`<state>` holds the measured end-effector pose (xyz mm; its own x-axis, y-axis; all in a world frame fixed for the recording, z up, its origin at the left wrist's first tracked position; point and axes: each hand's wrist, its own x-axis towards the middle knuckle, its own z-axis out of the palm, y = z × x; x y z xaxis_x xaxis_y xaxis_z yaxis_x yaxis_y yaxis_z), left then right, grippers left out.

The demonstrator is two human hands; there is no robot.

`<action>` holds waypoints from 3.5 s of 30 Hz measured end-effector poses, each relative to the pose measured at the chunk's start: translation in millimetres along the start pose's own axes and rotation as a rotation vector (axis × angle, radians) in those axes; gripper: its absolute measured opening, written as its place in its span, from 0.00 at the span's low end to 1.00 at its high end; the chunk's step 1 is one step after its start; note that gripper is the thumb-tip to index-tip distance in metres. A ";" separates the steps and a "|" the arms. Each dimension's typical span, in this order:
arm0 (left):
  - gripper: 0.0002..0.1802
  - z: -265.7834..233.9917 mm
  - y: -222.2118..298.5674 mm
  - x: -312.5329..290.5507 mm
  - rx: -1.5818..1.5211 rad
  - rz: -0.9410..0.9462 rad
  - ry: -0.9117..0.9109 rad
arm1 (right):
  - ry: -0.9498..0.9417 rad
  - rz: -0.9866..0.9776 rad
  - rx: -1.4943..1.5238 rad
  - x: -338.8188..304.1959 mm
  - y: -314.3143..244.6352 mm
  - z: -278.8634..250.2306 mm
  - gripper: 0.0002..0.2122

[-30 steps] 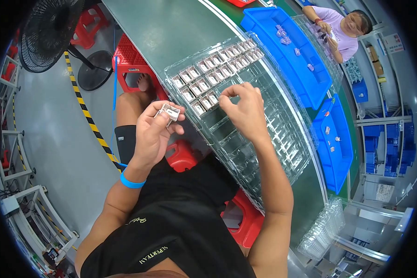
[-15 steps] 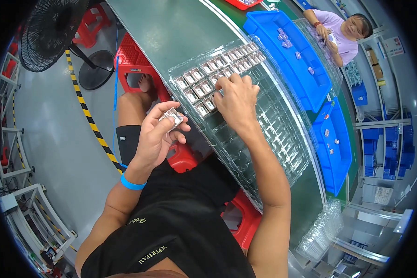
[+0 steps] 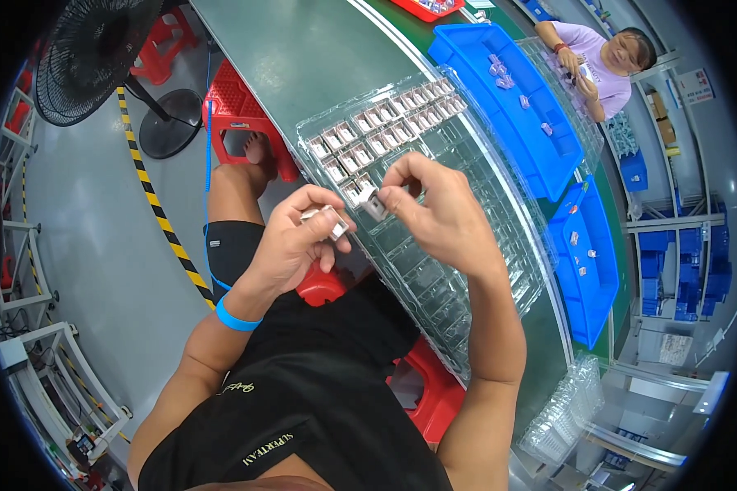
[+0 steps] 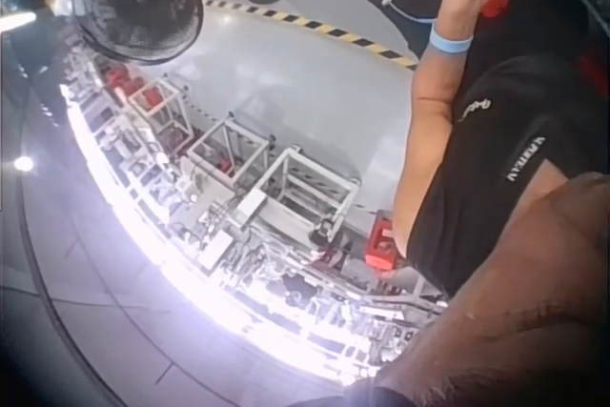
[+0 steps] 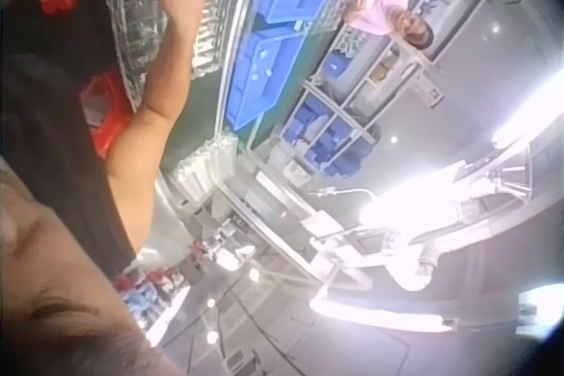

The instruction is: Assembling small electronic components by hand at an industrial workstation.

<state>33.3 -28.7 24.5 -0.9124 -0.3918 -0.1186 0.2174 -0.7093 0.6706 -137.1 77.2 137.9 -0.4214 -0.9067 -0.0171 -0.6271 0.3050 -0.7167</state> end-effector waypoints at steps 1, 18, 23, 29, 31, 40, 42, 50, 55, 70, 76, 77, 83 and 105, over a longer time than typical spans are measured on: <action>0.16 5.0 0.8 -0.2 0.007 -0.023 -0.018 | -0.050 -0.026 0.017 -2.2 -4.4 -0.9 0.06; 0.16 20.7 -18.8 -0.4 0.178 0.276 0.065 | 0.292 -0.220 -0.177 -29.2 -17.1 36.4 0.06; 0.16 22.7 -20.4 -0.9 0.194 0.326 0.074 | 0.261 -0.163 -0.106 -29.5 -17.2 35.4 0.04; 0.17 18.7 -18.0 -1.4 -0.157 0.130 0.063 | 0.167 -0.106 -0.025 -30.6 -8.0 30.3 0.02; 0.16 14.5 -20.1 -1.3 -0.230 0.046 0.027 | 0.129 -0.101 -0.013 -31.5 -4.1 27.1 0.02; 0.16 18.1 -17.7 -4.4 -0.052 0.093 0.033 | 0.257 -0.319 -0.198 -20.0 -16.3 19.8 0.09; 0.16 20.8 -16.2 -4.4 -0.035 0.096 0.037 | 0.230 -0.351 -0.281 -21.6 -21.2 16.4 0.09; 0.16 18.1 -15.3 -3.6 -0.044 0.049 0.043 | 0.155 -0.427 -0.529 -20.2 -23.5 15.3 0.09; 0.17 14.8 -14.7 -2.3 -0.056 0.008 0.047 | 0.028 -0.373 -0.563 -26.1 -15.3 9.7 0.08; 0.14 -26.4 4.3 -21.0 -0.035 0.069 0.177 | 0.124 -0.013 -0.598 29.4 45.8 44.5 0.06; 0.22 -27.1 4.3 -17.4 -0.103 0.048 0.130 | 0.138 0.012 -0.507 31.6 41.0 33.9 0.08; 0.24 -26.1 3.9 -15.3 -0.133 0.042 0.113 | 0.201 -0.002 -0.449 25.6 33.2 26.0 0.08; 0.22 -18.6 -3.8 -9.9 -0.087 -0.051 0.018 | 0.055 -0.070 -0.173 3.7 -16.4 7.3 0.08; 0.20 -6.8 -14.0 -3.1 -0.189 -0.010 -0.119 | -0.012 -0.016 0.017 -7.3 -25.9 20.1 0.06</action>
<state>35.5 -21.6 10.4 -0.9468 -0.3203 -0.0300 0.2592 -0.8146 0.5189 -104.6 70.0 142.6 -0.4031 -0.9150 -0.0138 -0.6227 0.2853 -0.7286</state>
